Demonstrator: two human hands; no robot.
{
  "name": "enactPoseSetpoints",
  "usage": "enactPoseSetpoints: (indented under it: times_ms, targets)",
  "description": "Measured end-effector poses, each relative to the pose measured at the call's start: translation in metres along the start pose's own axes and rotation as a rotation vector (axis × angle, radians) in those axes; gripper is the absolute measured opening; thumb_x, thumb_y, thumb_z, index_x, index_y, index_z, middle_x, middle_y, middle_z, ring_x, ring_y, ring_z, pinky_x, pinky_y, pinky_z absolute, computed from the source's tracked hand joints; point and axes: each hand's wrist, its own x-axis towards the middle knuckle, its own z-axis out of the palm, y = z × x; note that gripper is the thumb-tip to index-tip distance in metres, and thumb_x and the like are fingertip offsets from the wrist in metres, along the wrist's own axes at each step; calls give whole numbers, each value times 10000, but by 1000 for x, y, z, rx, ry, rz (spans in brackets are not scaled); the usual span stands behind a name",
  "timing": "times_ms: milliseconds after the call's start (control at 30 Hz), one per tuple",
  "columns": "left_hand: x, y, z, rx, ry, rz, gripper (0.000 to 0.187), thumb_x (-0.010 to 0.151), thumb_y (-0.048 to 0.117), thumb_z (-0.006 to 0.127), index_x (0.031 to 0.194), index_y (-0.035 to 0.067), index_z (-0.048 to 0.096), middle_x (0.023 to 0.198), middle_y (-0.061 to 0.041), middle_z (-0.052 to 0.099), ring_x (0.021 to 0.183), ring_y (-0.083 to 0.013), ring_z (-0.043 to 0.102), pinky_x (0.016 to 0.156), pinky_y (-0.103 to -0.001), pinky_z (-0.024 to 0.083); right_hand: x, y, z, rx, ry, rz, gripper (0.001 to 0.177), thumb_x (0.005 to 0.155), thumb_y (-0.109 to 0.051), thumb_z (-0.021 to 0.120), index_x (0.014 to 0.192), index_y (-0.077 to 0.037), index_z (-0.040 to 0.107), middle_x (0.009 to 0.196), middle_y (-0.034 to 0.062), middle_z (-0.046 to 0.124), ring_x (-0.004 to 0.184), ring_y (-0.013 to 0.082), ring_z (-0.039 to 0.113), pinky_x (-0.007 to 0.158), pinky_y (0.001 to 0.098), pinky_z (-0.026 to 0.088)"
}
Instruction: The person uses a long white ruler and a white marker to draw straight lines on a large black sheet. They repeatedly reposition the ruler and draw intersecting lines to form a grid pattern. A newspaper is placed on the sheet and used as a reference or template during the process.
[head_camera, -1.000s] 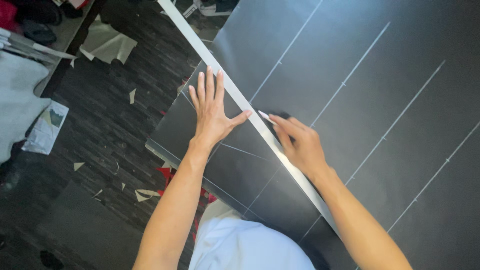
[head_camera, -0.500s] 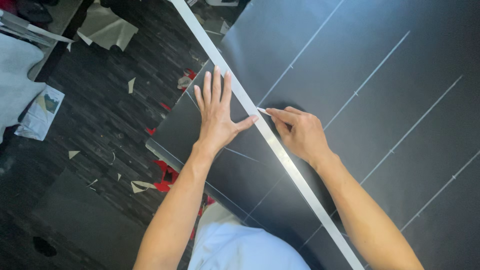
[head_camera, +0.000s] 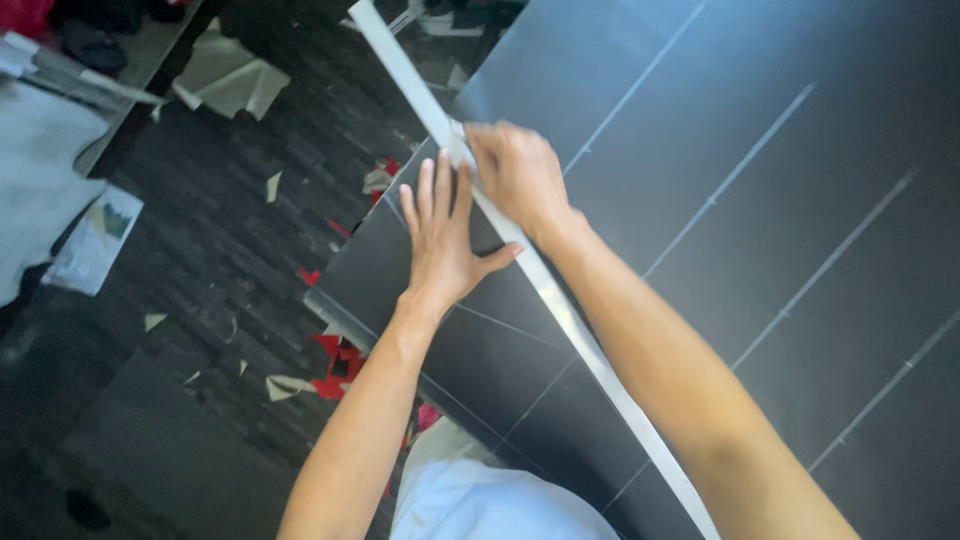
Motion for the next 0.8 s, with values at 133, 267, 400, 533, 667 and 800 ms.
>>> enactPoseSetpoints:
  times_ms: [133,267,400,533,667,800]
  targets:
    - [1,-9,1,9,8,27,1294,717,678,828,1599,-39,209,1654,-299,135,1551,-469,73,1210,-685,22,-90,-12,-56,-66,-119,120,231,954,-134,631,1148,-138,756,906,163,714,833,394,672,714,485,514]
    - [-2,-16,7,21,8,59,1267,763,682,804,1618,-28,197,1678,-301,117,1561,-480,61,1216,-680,8,-217,-20,-110,-83,-100,381,390,955,-54,592,1321,-138,697,851,150,641,748,318,627,713,420,509]
    - [0,-17,6,-11,6,68,1251,771,669,791,1620,-25,189,1684,-306,91,1559,-493,37,1207,-681,-20,-315,-43,-111,-206,118,319,353,854,-41,658,1200,-91,710,1075,110,680,966,291,639,814,383,523]
    - [3,-15,7,49,-12,71,1239,772,649,788,1615,-32,188,1678,-304,74,1546,-503,0,1180,-694,-62,-365,-47,-86,-302,320,303,482,733,-62,802,1199,-26,682,1108,139,674,953,302,624,802,409,507]
    - [20,-9,12,31,-74,89,1234,792,658,770,1618,-43,178,1695,-286,70,1564,-470,-22,1186,-691,-78,-379,-26,-79,-222,378,394,427,739,1,823,1152,-32,722,1046,121,682,892,272,633,680,352,532]
    - [54,4,21,-8,-103,126,1232,809,678,754,1617,-40,163,1702,-274,68,1576,-443,-23,1195,-682,-72,-369,-6,-98,-272,417,299,452,701,-18,830,1136,-13,711,1046,137,671,886,278,629,711,372,531]
